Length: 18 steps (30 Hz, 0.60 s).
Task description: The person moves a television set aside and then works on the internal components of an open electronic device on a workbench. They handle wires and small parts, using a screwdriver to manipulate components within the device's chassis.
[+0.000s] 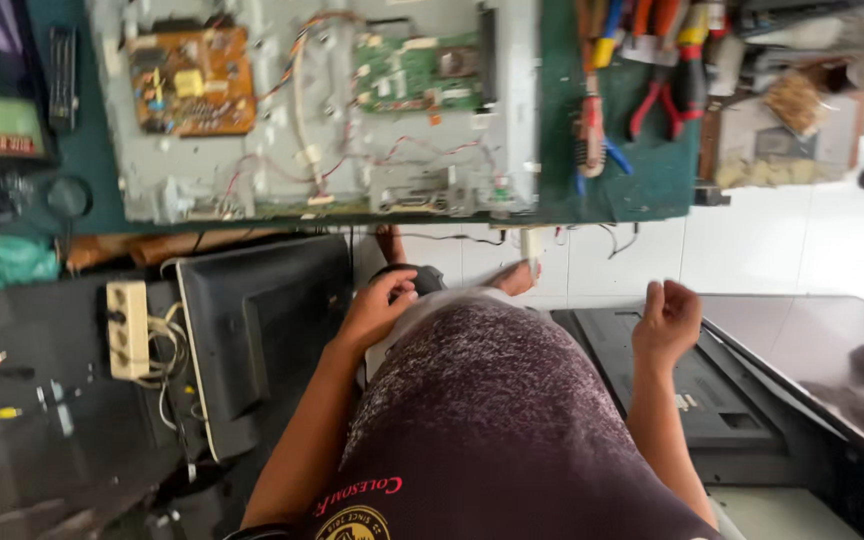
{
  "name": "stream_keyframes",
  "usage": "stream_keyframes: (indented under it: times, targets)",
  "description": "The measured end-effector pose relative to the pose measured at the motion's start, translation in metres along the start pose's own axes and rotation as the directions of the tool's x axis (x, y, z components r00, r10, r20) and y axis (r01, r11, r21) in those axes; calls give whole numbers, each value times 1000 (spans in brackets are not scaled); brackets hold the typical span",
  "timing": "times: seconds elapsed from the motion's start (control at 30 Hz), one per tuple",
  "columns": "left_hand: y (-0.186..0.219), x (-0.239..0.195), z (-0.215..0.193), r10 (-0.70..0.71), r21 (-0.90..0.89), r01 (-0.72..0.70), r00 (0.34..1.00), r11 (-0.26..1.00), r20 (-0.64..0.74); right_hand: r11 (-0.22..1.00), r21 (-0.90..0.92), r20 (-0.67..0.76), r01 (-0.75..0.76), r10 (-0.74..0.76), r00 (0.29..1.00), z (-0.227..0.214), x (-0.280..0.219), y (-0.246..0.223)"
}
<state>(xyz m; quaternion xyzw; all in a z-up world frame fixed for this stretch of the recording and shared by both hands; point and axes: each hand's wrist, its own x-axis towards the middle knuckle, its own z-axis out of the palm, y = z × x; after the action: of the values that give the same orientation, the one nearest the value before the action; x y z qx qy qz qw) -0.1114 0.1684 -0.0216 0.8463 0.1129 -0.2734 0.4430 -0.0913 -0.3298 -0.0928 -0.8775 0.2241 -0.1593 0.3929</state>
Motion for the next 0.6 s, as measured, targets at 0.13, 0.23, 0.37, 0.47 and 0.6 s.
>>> stream_keyframes:
  times: [0.13, 0.23, 0.37, 0.47, 0.6]
  targets:
    - [-27, -16, -40, -130, -191, 100, 980, 976, -149, 986, 160, 287, -40, -8, 958, 45, 11, -88]
    - [-83, -8, -71, -113, -184, 35, 894, 982, -435, 989, 148, 411, 5, -66, 909, 83, -1, -163]
    - [-161, -4, -144, -66, -93, -35, 467, 995, -882, 947, -4, 384, 320, -294, 875, 133, -18, -205]
    - [-206, -9, -220, 60, 51, -43, 229, 998, -972, 934, -35, 393, 355, -314, 865, 158, -29, -234]
    - [-252, -10, -294, -146, -114, 99, 427, 988, -892, 908, -75, 368, 413, -360, 857, 173, -34, -252]
